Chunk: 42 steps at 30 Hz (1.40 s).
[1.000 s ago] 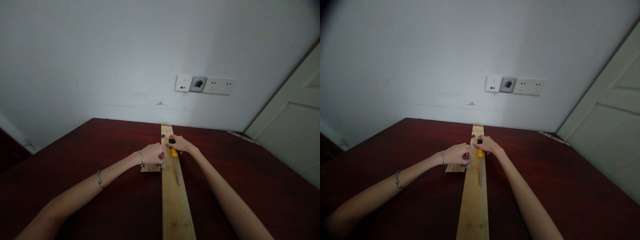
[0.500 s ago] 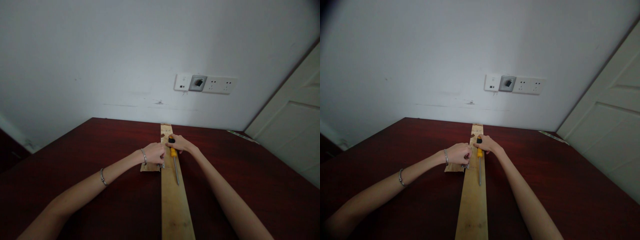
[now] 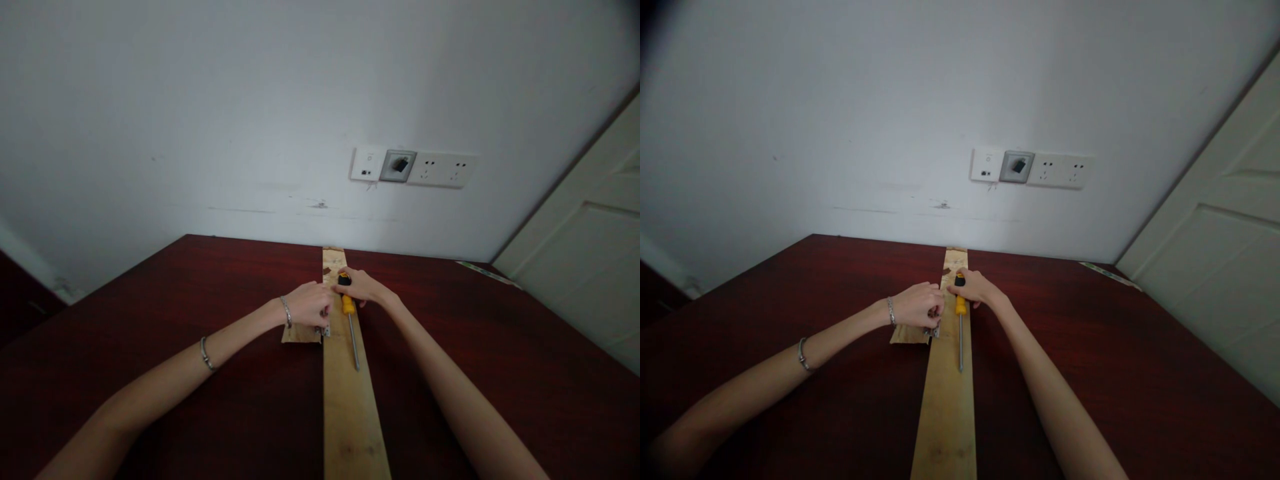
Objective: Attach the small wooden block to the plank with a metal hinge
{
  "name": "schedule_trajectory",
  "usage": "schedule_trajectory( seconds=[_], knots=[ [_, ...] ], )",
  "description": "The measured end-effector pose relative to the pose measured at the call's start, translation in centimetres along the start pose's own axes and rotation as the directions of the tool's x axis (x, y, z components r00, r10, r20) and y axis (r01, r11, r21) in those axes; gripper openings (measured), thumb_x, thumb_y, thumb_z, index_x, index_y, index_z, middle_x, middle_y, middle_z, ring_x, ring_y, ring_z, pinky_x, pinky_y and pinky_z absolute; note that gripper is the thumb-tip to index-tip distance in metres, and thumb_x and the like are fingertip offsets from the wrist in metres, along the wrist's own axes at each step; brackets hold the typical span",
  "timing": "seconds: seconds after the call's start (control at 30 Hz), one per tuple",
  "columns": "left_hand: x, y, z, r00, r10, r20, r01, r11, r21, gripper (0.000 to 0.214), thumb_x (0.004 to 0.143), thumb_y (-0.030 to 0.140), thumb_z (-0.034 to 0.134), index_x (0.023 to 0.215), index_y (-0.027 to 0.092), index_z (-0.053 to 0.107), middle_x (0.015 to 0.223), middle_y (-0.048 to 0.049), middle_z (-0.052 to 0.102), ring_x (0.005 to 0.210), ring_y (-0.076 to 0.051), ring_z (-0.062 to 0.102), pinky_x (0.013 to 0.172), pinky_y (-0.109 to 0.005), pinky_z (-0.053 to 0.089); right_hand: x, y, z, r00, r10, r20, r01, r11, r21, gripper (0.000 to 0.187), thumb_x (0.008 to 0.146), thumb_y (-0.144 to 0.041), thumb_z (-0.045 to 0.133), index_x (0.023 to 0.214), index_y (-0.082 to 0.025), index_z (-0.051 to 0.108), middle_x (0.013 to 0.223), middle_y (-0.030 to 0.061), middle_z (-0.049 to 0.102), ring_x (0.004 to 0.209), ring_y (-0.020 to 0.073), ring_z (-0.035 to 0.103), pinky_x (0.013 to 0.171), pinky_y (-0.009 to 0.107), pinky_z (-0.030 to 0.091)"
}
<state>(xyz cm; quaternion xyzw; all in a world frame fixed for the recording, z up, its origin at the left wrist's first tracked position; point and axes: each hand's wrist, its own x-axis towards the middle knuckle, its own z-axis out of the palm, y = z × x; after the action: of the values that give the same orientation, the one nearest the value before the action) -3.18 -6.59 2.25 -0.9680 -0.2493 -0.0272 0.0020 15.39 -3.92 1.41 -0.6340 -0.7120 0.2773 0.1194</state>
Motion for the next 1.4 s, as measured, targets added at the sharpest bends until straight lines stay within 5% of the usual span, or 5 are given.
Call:
schedule_trajectory(
  seconds=[1.03,1.27,1.4],
  knots=[
    [-0.5,-1.1,0.7,0.997,-0.025,-0.069,0.013,0.987,-0.162,0.007,0.071,0.021,0.068,0.066,0.018,0.067,0.066,0.0022,0.061,0.07,-0.014,0.05,0.067,-0.024,0.036,0.1,0.2,0.0,0.999,-0.032,0.009,0.032,0.999,0.033,0.067,0.074,-0.051,0.061,0.128,-0.017,0.043,0.11,0.0168,0.059,0.055,0.013,0.061,0.034,0.027,0.053],
    [-0.3,-1.3,-1.1,0.984,-0.024,-0.178,-0.007,0.985,-0.175,0.006,0.073,0.02,0.065,0.069,0.016,0.066,0.067,0.0008,0.06,0.071,-0.013,0.05,0.072,-0.023,0.038,-0.2,0.0,0.0,1.0,-0.021,0.008,0.021,0.999,0.034,0.066,0.075,-0.048,0.06,0.13,-0.016,0.041,0.115,0.0192,0.056,0.057,0.0133,0.061,0.035,0.027,0.053],
    [-1.4,-4.1,-3.0,0.969,-0.105,-0.224,0.094,0.994,-0.056,0.006,0.075,0.021,0.063,0.073,0.016,0.066,0.071,-0.0007,0.062,0.075,-0.016,0.052,0.072,-0.026,0.038,-0.3,0.0,-0.1,0.999,-0.034,0.008,0.034,0.999,0.033,0.064,0.076,-0.049,0.06,0.127,-0.015,0.043,0.114,0.0183,0.056,0.058,0.0133,0.061,0.034,0.025,0.053]
  ],
)
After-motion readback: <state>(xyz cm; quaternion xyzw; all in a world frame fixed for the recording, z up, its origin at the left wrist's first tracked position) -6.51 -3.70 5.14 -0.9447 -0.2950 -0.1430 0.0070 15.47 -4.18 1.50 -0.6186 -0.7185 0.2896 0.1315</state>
